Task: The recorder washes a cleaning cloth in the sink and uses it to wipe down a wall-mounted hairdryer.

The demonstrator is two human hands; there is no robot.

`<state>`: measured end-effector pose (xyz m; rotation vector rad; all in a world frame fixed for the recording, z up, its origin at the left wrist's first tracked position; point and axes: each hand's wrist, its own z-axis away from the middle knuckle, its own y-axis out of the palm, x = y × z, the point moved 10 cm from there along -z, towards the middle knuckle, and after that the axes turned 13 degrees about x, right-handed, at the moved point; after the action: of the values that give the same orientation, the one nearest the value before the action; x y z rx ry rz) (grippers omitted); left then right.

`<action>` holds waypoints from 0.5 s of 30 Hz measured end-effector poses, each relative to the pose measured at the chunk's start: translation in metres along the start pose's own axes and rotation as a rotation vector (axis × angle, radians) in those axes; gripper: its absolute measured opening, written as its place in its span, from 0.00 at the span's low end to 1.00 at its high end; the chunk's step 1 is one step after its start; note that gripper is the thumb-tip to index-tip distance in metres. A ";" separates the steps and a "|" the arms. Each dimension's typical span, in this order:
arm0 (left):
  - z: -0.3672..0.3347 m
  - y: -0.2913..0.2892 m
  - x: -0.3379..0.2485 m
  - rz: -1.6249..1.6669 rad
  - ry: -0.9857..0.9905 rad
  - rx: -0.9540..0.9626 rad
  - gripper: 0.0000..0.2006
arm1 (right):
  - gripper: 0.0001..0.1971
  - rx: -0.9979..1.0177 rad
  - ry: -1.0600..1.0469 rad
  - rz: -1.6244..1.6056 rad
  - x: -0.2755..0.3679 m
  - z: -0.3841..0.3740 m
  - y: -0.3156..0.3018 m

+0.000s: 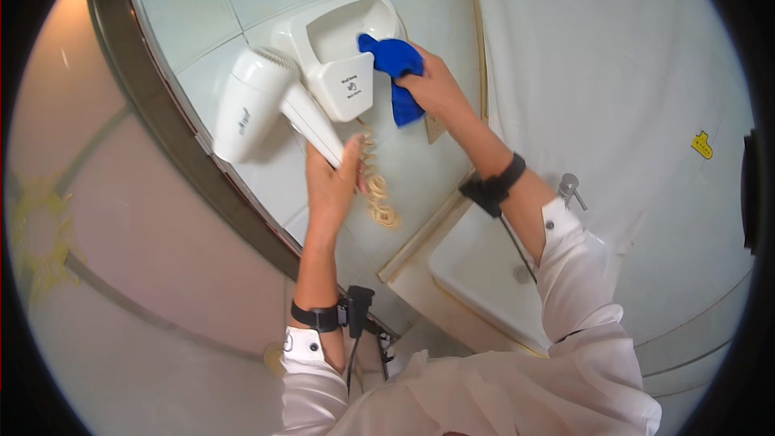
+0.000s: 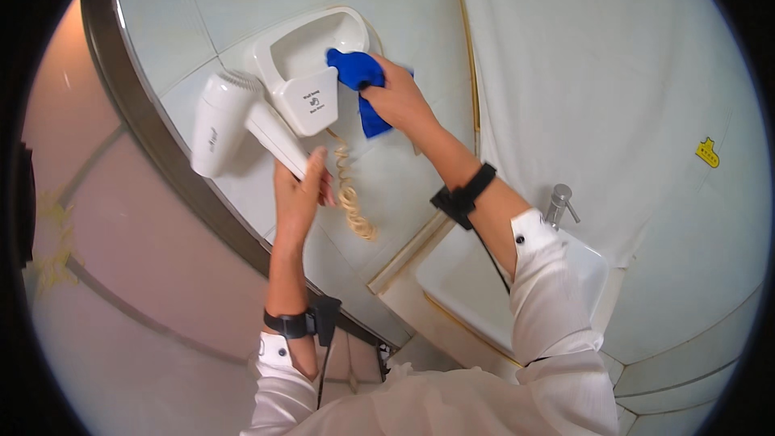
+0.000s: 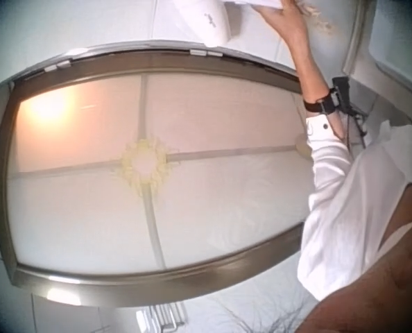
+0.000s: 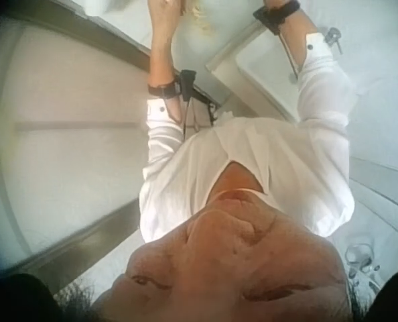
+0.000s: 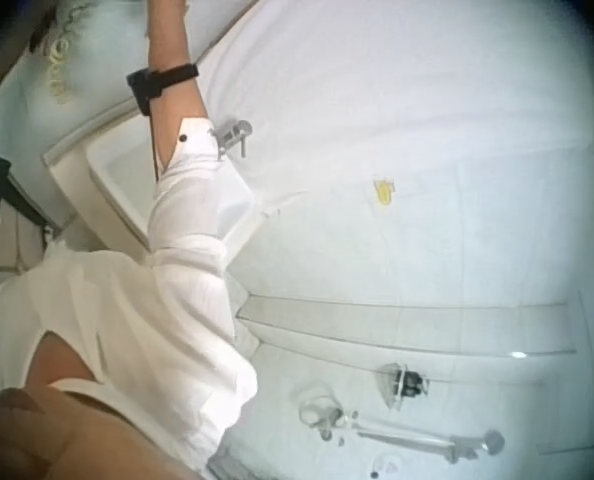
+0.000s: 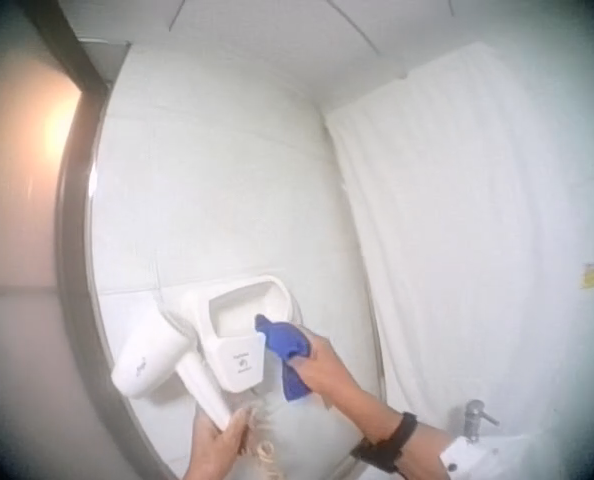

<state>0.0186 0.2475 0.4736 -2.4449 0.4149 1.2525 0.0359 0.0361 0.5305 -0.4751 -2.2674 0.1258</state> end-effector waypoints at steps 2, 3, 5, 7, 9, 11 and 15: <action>0.013 0.010 0.012 0.039 -0.030 0.064 0.15 | 0.15 0.080 0.233 -0.563 -0.025 0.030 0.015; 0.020 0.018 0.024 0.098 -0.073 0.088 0.14 | 0.13 0.073 0.267 -0.768 -0.032 0.049 0.017; 0.038 0.028 0.034 0.148 -0.120 0.094 0.13 | 0.14 0.079 0.248 -1.031 -0.025 0.083 0.024; 0.081 0.031 0.059 0.244 -0.205 0.031 0.11 | 0.14 0.042 0.264 -1.046 -0.002 0.131 0.038; 0.098 0.034 0.063 0.269 -0.216 -0.017 0.11 | 0.15 -0.019 0.267 -1.044 0.010 0.165 0.041; 0.113 0.039 0.070 0.283 -0.296 0.002 0.13 | 0.20 0.049 0.312 -0.797 0.012 0.194 0.046; 0.144 0.039 0.078 0.431 -0.099 -0.214 0.23 | 0.33 0.507 -0.263 0.049 0.090 0.214 0.098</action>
<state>-0.0562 0.2694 0.3245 -2.5379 0.8544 1.6582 -0.1471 0.1731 0.4246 -0.2513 -2.3592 0.8067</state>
